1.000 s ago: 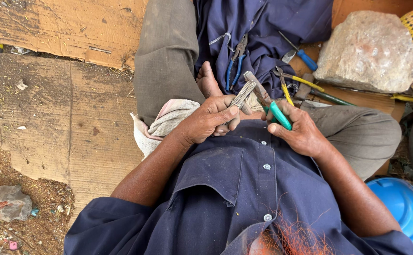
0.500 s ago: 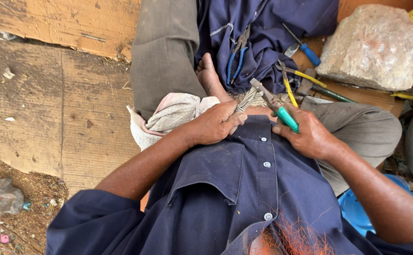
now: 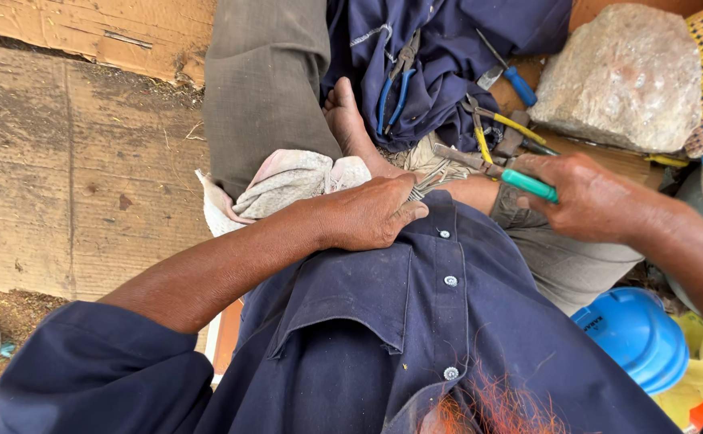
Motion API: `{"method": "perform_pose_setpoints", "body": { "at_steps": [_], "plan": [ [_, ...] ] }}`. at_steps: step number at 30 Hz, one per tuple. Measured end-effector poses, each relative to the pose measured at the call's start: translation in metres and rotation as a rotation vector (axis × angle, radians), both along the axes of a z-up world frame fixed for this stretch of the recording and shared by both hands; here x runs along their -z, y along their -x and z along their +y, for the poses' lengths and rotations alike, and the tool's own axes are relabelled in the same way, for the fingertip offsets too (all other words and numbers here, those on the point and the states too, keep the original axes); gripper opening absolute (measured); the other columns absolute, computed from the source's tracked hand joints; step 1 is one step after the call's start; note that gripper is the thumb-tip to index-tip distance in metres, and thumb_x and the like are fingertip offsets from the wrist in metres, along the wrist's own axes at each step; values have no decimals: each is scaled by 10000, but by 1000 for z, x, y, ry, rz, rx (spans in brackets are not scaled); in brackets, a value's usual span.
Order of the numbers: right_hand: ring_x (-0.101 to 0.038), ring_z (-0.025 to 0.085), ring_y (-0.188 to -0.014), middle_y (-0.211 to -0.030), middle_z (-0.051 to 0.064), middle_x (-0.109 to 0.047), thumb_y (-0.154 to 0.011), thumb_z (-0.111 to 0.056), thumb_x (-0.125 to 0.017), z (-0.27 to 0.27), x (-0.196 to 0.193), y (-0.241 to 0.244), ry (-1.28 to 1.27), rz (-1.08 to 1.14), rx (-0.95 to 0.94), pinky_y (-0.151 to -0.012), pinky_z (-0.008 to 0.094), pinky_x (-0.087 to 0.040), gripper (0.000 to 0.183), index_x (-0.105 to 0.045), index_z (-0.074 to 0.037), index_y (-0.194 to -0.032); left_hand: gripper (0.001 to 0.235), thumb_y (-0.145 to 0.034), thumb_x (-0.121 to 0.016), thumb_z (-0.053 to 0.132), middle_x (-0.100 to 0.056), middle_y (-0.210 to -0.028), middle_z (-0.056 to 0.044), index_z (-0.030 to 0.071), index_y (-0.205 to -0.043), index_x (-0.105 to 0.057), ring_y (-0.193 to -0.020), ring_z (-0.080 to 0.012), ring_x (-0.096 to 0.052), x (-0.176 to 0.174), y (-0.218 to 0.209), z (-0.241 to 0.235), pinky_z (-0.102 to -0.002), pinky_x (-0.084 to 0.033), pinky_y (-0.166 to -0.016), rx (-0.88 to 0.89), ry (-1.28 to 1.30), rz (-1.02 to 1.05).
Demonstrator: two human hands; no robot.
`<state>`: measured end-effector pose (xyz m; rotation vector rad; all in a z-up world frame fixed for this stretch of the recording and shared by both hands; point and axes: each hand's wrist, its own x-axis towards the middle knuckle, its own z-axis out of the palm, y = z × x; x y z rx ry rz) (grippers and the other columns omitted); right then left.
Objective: The person sits on a cardboard sheet and uses pliers to strip the outer insulation from several short metal-sheathed cables. They repeatedly grip and pull the sheathing to expose the inner wires, handling each cable one at a time.
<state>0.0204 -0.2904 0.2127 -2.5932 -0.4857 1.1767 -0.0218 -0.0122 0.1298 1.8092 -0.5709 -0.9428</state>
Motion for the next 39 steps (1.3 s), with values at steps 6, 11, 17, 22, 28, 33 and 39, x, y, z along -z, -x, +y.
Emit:
{"method": "perform_pose_setpoints", "body": {
  "at_steps": [6,11,17,22,28,33,39],
  "plan": [
    [-725,374,-862,-956,166,-736,-875,-197,-735,-2,-12,-18,232,106,-84,-819,467,-573,342,-660,-132,-1202,511,-1014,-508,369,-673,-1118,-324,-97,-1221,-502,-1053,-433,-685,-14,-5,-4,-495,-524,-898,107,-145,119],
    [-720,371,-902,-1020,170,-749,-828,-106,-696,-1,-13,-31,284,105,-151,-837,460,-568,527,-651,-209,-1343,478,-1015,-515,359,-679,-1081,-318,-92,-1174,-524,-1018,-425,-690,-10,-9,-8,-490,-527,-883,138,-118,125],
    [-713,352,-902,-965,178,-746,-903,-212,-721,12,-15,-47,419,178,-100,-837,465,-571,431,-652,-195,-1328,530,-972,-525,301,-664,-1082,-304,-49,-1362,-448,-1007,-431,-670,4,-16,-7,-502,-504,-873,31,74,40],
    [-720,373,-888,-954,192,-742,-892,-266,-725,21,-10,-33,235,86,-32,-851,480,-549,380,-659,-143,-1245,591,-996,-540,490,-672,-1138,-296,-47,-1243,-555,-1069,-430,-662,20,-14,4,-509,-506,-904,-67,-127,-11],
    [-686,415,-930,-969,226,-718,-852,-230,-711,30,6,-12,70,-9,-45,-847,504,-516,357,-679,-73,-1171,506,-968,-638,388,-711,-1084,-242,-49,-1219,-592,-1003,-322,-707,45,-3,7,-434,-546,-858,-403,160,-128],
    [-676,425,-961,-997,244,-717,-829,-216,-711,25,14,6,-85,-90,5,-830,496,-510,432,-678,-82,-1238,240,-952,-679,202,-694,-848,-119,-29,-997,-636,-722,-158,-669,62,-8,-6,-312,-558,-677,-443,379,103],
    [-698,391,-932,-1023,238,-723,-843,-223,-697,8,38,30,-191,-73,163,-846,476,-514,538,-607,-76,-1353,170,-960,-634,158,-690,-790,-106,-10,-986,-646,-693,-187,-682,65,-5,-28,-340,-547,-662,-561,306,-27]
  ]
}}
